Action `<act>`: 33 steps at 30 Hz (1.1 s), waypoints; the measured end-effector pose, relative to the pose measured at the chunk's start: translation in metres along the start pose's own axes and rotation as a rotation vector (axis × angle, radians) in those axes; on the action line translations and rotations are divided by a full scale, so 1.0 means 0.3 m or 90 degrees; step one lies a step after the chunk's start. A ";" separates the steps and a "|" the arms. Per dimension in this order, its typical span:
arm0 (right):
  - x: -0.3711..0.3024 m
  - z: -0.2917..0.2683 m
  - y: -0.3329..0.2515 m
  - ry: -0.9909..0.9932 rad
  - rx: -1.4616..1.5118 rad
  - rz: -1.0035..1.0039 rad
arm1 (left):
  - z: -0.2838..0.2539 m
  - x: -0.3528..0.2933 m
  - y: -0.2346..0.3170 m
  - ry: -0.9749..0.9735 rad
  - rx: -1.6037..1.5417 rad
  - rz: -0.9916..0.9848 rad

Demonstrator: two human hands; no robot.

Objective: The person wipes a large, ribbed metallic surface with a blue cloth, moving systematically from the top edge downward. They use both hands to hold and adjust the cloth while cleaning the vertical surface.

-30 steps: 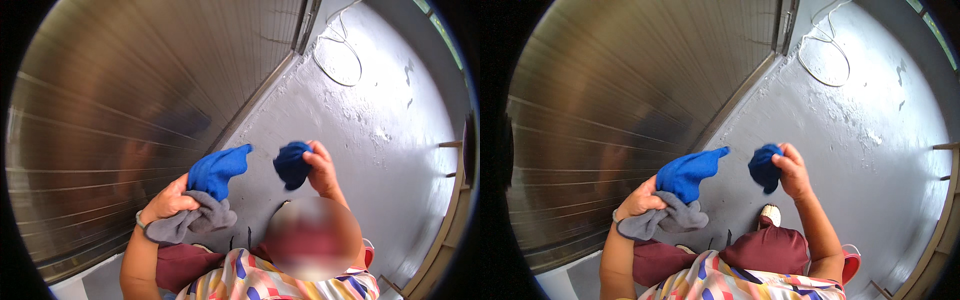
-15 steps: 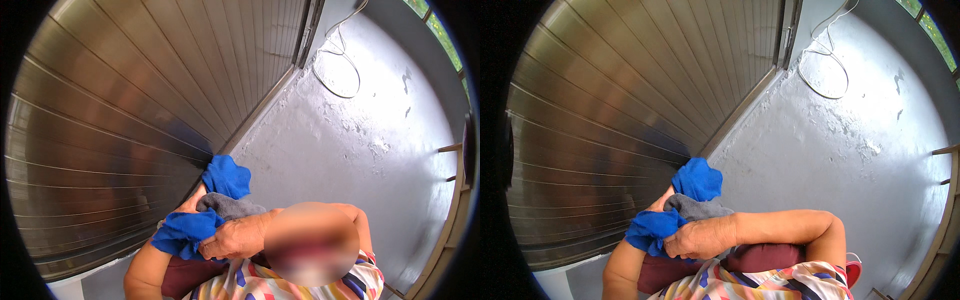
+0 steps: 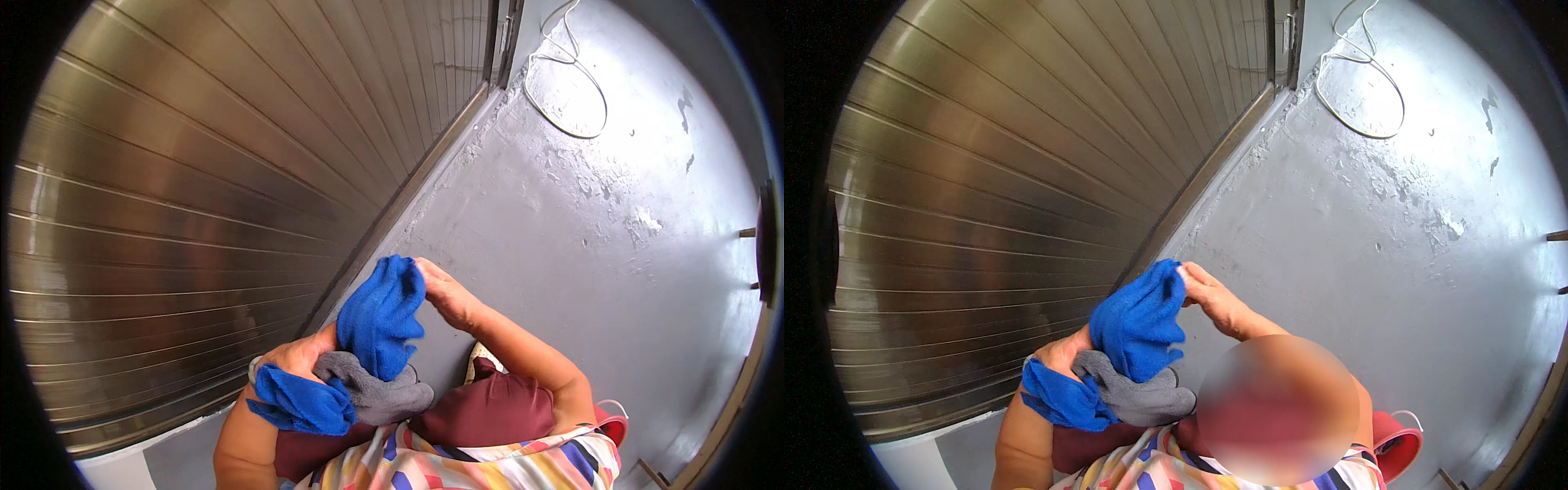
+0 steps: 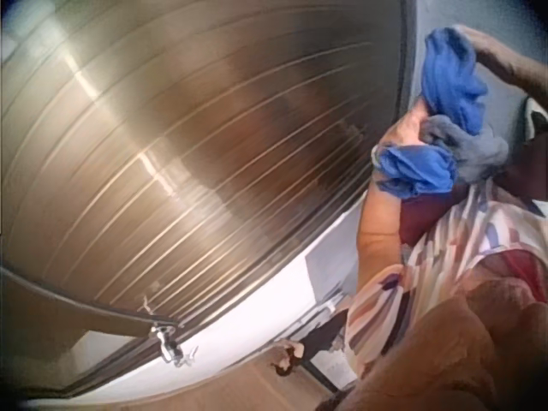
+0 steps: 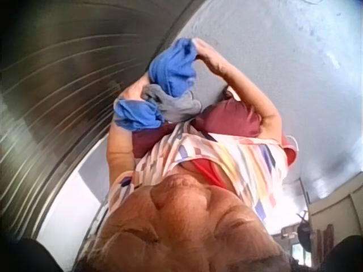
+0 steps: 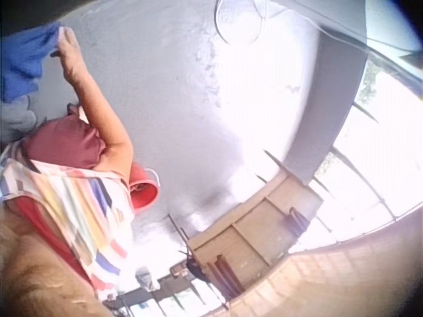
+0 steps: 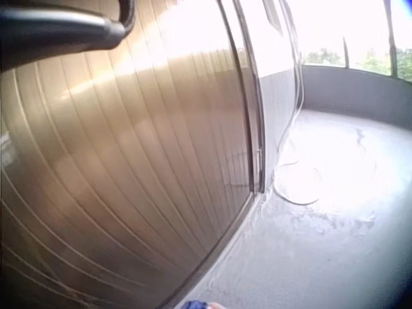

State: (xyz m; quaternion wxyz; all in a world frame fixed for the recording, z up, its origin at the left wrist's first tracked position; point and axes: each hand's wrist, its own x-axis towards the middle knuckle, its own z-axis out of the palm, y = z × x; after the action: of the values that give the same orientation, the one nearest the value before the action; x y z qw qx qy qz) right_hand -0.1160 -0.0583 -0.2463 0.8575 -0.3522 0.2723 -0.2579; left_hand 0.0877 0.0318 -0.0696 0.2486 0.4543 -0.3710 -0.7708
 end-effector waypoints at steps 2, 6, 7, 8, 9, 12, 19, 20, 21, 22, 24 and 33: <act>0.002 0.019 -0.005 -0.022 0.093 0.000 | -0.002 0.000 -0.007 0.003 0.000 -0.012; 0.050 -0.048 0.042 0.007 0.065 0.013 | 0.011 0.008 -0.002 0.049 0.008 -0.038; 0.066 -0.064 0.059 0.045 0.116 -0.003 | 0.009 0.023 -0.006 0.056 0.013 -0.045; 0.088 -0.080 0.074 0.081 0.167 -0.018 | 0.014 0.036 -0.008 0.066 0.020 -0.050; 0.115 -0.105 0.081 0.088 0.282 -0.074 | 0.022 0.054 -0.015 0.076 0.033 -0.059; 0.155 -0.176 0.014 0.139 0.450 -0.146 | 0.044 0.111 -0.053 0.132 0.092 -0.085; 0.247 -0.344 -0.040 0.234 0.122 -0.379 | 0.108 0.290 -0.006 0.293 0.086 -0.086; 0.283 -0.359 -0.060 0.265 0.031 -0.420 | 0.071 0.315 -0.038 0.290 0.199 -0.063; 0.328 -0.386 -0.071 0.269 -0.026 -0.445 | 0.037 0.344 -0.064 0.291 0.319 -0.041; 0.376 -0.418 -0.071 0.275 -0.021 -0.444 | 0.002 0.379 -0.094 0.295 0.435 -0.016; 0.527 -0.426 0.027 0.343 -0.181 -0.444 | -0.051 0.418 -0.102 0.218 0.858 0.064; 0.788 -0.466 -0.094 0.651 -0.320 -0.432 | -0.083 0.640 -0.050 0.240 0.342 0.014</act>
State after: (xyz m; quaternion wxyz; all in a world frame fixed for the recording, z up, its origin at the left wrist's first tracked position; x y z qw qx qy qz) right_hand -0.0440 -0.2904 -0.3770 0.3828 -0.4410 0.5710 -0.5770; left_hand 0.0201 -0.1062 -0.1883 0.1922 0.6344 -0.5134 -0.5450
